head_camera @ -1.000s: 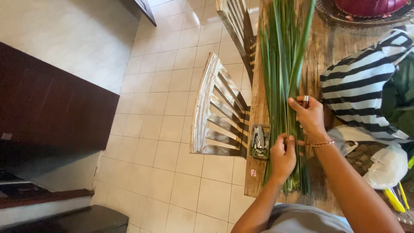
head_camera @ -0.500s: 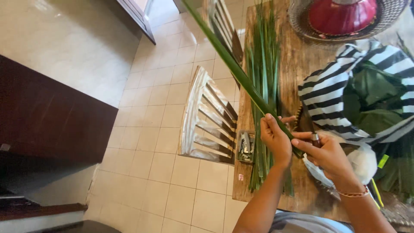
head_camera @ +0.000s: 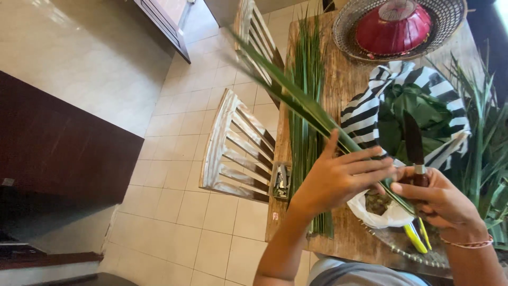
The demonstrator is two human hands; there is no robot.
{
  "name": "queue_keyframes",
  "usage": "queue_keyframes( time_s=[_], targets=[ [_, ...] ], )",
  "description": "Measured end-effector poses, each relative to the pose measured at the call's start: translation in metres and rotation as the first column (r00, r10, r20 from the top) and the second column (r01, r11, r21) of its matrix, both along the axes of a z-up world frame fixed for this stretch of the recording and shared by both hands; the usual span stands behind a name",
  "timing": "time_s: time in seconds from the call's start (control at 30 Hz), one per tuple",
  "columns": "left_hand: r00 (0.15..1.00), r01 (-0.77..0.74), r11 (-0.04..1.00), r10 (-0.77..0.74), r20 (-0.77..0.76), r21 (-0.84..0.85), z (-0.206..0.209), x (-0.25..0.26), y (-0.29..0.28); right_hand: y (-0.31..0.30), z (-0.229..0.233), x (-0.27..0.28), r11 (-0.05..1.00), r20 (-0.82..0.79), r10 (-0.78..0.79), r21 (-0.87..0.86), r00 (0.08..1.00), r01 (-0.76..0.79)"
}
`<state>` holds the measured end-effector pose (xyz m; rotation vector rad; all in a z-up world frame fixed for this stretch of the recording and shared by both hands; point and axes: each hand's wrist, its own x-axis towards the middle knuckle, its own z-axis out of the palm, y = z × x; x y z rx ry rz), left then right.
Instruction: The recorder is weaving and stapling green palm leaves to create small decorative containers or pouches.
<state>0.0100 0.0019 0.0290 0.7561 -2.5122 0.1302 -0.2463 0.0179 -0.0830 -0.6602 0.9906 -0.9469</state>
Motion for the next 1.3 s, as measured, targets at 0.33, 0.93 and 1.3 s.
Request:
queue_keyframes(
  time_s=[0.33,0.93,1.3],
  targets=[
    [0.997,-0.045,0.999,0.044,-0.063,-0.021,0.015,-0.085,0.007,0.025,0.020,-0.050,0.975,0.305,-0.116,-0.149,0.945,0.168],
    [0.791,0.185,0.489,0.441,-0.424,0.853,-0.031,-0.165,0.017,0.056,0.003,-0.106,0.965,-0.080,-0.167,-0.220,0.983,0.146],
    [0.801,0.408,0.190,0.394,-0.450,0.893,-0.078,-0.165,0.006,0.062,-0.035,-0.118,0.902,-0.153,-0.200,-0.416,0.968,0.121]
  ],
)
